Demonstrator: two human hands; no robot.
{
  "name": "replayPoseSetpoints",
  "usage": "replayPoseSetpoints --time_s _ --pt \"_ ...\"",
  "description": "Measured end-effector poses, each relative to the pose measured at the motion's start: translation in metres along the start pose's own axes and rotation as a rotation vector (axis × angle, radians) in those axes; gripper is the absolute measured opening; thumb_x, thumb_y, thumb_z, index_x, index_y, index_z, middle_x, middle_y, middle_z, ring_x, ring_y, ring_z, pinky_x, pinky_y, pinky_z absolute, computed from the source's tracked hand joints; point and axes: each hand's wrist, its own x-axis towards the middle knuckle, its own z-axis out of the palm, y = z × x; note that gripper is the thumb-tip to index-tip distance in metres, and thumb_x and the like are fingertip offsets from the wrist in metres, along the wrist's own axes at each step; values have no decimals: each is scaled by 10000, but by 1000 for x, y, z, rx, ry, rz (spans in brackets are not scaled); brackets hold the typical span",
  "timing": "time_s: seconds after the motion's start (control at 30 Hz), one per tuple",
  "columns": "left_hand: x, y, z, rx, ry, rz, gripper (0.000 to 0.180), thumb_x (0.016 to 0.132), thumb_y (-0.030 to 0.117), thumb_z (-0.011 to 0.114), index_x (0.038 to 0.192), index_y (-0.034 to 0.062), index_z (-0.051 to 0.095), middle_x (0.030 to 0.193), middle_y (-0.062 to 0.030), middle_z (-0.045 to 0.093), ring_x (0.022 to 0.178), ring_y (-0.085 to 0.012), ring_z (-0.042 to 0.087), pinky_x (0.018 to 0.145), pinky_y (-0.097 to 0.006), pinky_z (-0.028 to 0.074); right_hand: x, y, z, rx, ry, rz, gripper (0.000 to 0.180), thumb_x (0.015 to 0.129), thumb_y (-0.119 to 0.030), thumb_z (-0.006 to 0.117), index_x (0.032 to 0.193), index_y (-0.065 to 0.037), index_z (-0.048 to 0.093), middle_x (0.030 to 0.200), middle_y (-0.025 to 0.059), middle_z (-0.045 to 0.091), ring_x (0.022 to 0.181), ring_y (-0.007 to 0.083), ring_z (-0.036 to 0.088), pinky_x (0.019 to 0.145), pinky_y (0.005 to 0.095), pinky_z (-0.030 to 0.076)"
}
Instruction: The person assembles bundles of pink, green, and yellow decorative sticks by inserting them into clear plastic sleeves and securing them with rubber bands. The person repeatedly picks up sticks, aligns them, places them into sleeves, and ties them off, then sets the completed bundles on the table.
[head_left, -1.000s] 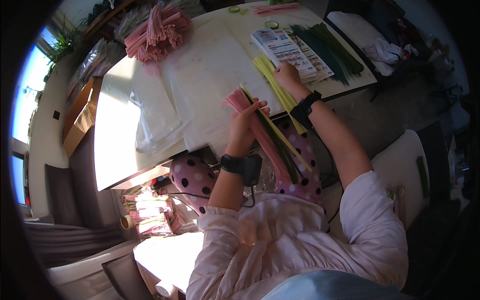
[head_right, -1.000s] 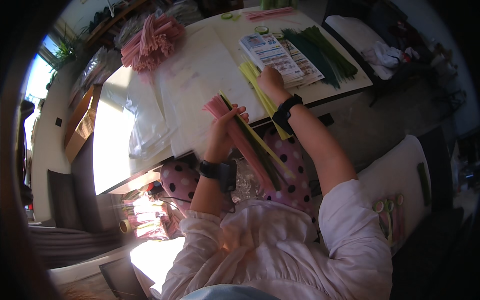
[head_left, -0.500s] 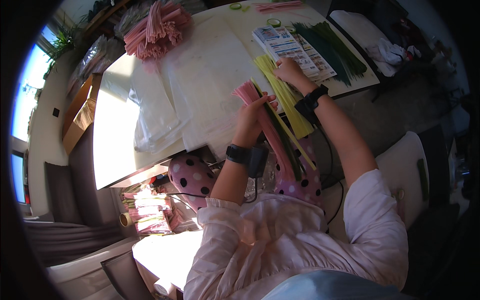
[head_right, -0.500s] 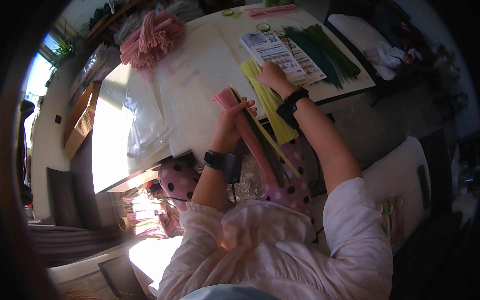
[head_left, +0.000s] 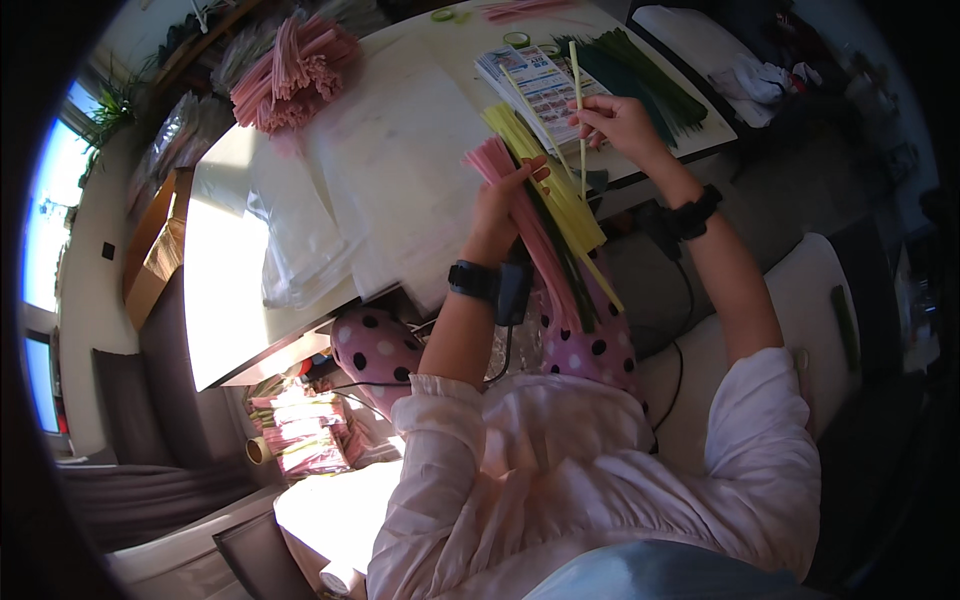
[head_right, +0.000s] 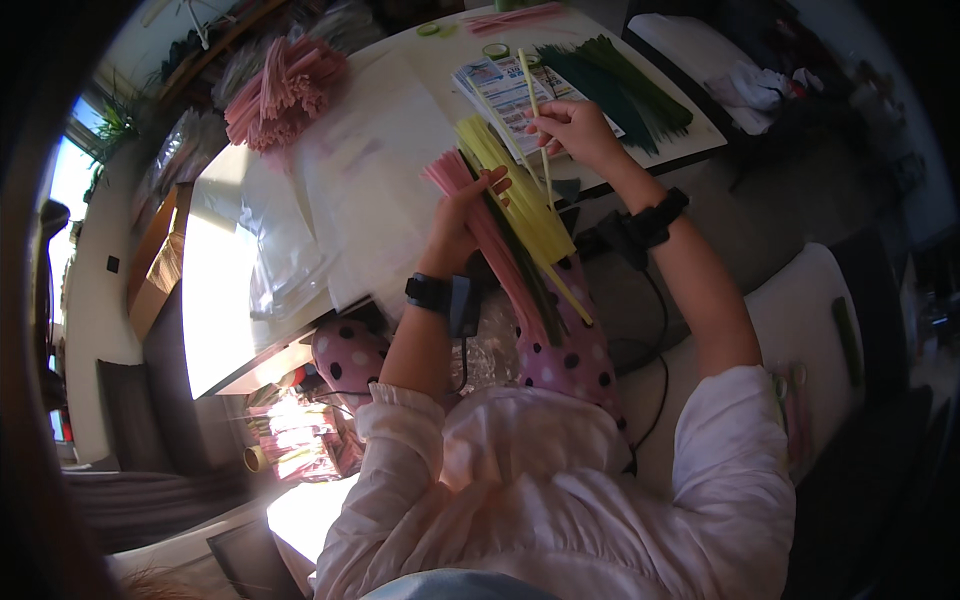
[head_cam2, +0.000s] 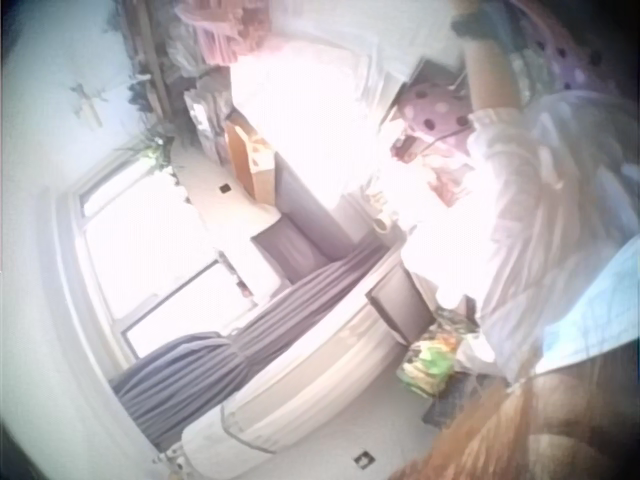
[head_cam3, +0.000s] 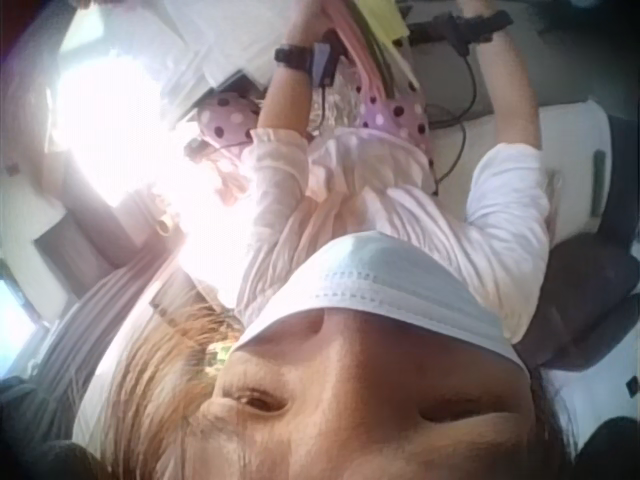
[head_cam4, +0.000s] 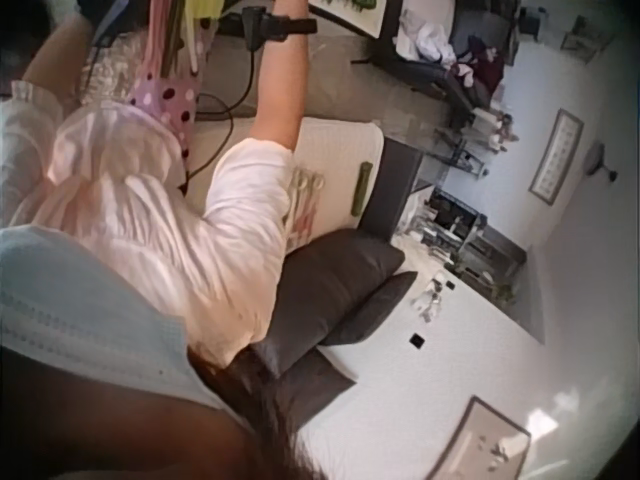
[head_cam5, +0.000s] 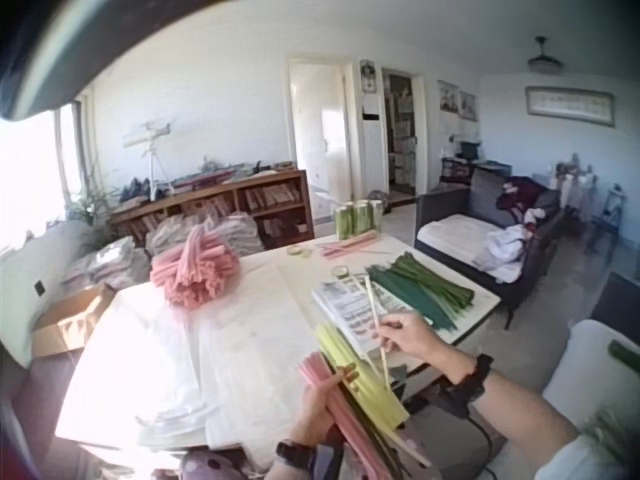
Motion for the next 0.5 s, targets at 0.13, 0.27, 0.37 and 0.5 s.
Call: replayPoseSetpoints --time_s 0.13,0.27,0.37,0.5 --pt "2 8 7 7 -39 107 362 889 109 552 1210 -29 457 1168 -145 584 1042 -234 567 863 -355 479 -11 2 24 -79 -69 -60 156 883 -125 589 955 8 630 810 31 657 692 56 586 581 190 451" --pt "1 19 10 23 28 227 352 892 94 543 1206 -40 456 1166 -157 582 1042 -247 574 882 -355 476 -9 9 52 -43 -80 -105 179 838 -145 644 876 29 634 790 71 676 705 98 629 641 232 483" --pt "-1 21 11 -25 60 262 340 896 78 531 1200 -53 454 1150 -168 588 1034 -252 582 892 -353 474 -6 14 62 -41 -73 -91 175 823 -160 661 850 13 648 783 68 675 701 100 627 647 244 485" --pt "2 16 6 -43 114 299 342 896 62 527 1202 -66 444 1099 -172 602 1002 -252 592 884 -350 477 -7 22 70 -85 -72 -113 186 813 -180 672 842 2 651 742 54 665 695 106 617 647 255 481"
